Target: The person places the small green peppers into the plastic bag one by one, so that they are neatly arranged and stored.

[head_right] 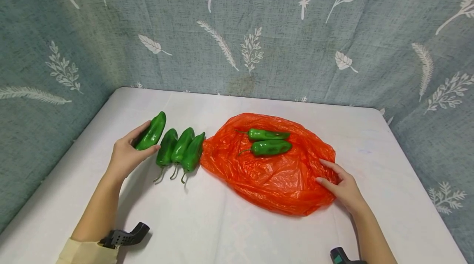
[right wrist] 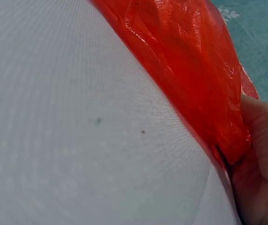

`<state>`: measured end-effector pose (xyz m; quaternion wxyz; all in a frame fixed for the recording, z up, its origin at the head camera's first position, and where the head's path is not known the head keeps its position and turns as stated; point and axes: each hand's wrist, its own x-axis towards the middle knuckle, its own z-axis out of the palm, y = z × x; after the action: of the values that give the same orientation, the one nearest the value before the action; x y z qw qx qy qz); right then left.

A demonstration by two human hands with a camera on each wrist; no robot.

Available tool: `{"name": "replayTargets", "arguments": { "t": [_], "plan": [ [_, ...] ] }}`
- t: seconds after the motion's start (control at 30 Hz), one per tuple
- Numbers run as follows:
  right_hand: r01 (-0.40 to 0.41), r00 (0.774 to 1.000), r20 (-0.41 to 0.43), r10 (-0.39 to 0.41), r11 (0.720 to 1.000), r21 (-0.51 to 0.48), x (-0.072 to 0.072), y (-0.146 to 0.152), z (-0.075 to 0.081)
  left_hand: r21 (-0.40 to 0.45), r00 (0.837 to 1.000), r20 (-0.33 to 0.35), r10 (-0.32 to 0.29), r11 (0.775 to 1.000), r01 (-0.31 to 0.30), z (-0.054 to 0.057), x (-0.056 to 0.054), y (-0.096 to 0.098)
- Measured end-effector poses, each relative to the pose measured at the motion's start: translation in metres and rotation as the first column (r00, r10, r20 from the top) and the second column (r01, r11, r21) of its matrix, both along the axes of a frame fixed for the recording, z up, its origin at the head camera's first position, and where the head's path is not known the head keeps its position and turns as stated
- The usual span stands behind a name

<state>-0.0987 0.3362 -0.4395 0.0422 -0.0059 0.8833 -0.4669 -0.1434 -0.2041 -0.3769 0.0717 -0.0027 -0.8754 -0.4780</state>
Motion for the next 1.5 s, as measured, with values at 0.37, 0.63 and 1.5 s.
{"name": "replayTargets", "arguments": {
  "t": [0.37, 0.63, 1.5],
  "plan": [
    [0.012, 1.000, 0.019, -0.013, 1.000, 0.017, 0.002, 0.000, -0.001, -0.037, 0.991, 0.022, -0.134, 0.990, 0.135, 0.015, 0.004, 0.009],
    [-0.002, 1.000, 0.009, 0.002, 1.000, 0.018, -0.001, 0.001, 0.002, -0.061, 0.971, 0.034, -0.237, 0.969, 0.238, 0.025, -0.002, 0.017],
    [-0.002, 1.000, -0.005, 0.002, 1.000, -0.003, 0.002, -0.001, 0.002, -0.073, 0.878, 0.103, -0.468, 0.877, 0.475, 0.038, -0.034, 0.067]
  ]
}}
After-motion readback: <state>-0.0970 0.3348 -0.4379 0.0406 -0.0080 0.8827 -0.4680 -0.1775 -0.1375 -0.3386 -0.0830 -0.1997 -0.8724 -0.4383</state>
